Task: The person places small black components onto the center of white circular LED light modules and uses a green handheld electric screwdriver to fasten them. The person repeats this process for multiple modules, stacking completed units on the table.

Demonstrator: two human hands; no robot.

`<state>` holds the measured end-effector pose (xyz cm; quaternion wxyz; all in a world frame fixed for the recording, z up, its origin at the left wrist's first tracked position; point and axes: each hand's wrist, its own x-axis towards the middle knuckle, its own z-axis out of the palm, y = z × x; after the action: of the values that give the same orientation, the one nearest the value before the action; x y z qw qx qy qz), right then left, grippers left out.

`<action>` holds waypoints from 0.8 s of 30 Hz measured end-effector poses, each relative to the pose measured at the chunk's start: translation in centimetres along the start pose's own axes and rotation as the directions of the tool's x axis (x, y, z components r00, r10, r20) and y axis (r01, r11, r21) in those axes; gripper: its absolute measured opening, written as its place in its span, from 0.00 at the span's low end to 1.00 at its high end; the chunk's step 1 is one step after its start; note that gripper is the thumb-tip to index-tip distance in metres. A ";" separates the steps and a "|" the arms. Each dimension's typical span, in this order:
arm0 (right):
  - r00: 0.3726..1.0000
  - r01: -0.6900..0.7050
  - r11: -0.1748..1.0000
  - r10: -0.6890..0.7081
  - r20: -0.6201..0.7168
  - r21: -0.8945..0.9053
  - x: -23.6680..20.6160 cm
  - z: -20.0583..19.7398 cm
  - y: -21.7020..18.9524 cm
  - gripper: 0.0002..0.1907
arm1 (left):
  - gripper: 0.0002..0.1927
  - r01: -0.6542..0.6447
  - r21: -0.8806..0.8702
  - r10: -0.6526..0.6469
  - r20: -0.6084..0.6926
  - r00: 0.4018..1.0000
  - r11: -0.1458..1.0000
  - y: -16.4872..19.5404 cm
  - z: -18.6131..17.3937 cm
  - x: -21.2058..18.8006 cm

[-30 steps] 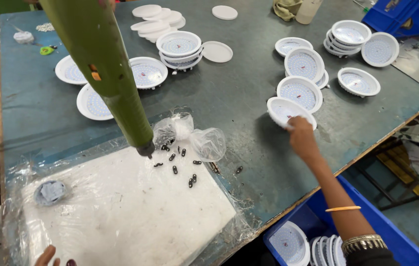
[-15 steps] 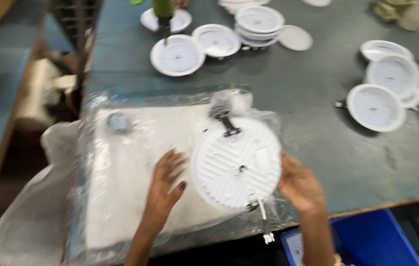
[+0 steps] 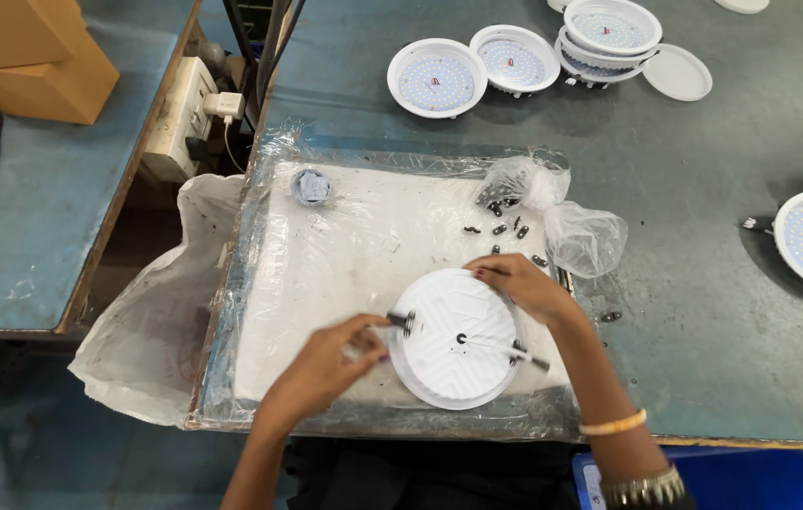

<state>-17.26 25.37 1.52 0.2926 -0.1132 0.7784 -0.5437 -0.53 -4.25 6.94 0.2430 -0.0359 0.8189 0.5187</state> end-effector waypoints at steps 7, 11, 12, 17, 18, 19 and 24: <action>0.965 0.261 0.864 -0.233 0.118 -0.430 1.0 2.5 -4.7 0.15 | 0.71 -0.349 0.333 0.351 0.054 0.935 0.876 0.1 2.2 1.8; 0.930 0.359 0.734 -0.331 0.156 -0.576 -4.4 1.8 -5.8 0.10 | 0.67 -0.469 0.336 0.485 0.042 0.874 0.817 -0.9 4.0 3.0; 0.934 0.357 0.755 -0.280 0.222 -0.550 -6.1 1.7 -5.8 0.11 | 0.66 -0.494 0.340 0.517 0.027 0.855 0.800 -1.2 4.2 3.1; 0.924 0.288 0.641 -0.381 0.031 -0.712 -11.0 4.5 -5.2 0.14 | 0.63 -0.513 0.351 0.545 0.007 0.838 0.783 -2.2 4.7 3.9; 0.914 0.274 0.639 -0.406 -0.012 -0.719 -11.3 4.8 -5.1 0.12 | 0.62 -0.518 0.354 0.552 0.005 0.834 0.779 -2.3 4.7 3.9; 0.901 0.259 0.637 -0.431 -0.056 -0.726 -11.6 5.0 -5.1 0.10 | 0.62 -0.524 0.356 0.559 0.004 0.829 0.774 -2.3 4.8 3.9; 0.939 -0.008 0.737 -0.227 -0.259 -0.676 -12.3 7.1 -5.1 0.09 | 0.58 -0.485 0.389 0.554 -0.082 0.829 0.783 -1.5 6.0 3.7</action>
<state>-3.98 23.94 8.54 0.0674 -0.1656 0.9498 -0.2566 -1.12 0.99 2.07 0.0125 0.1862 0.8952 0.4048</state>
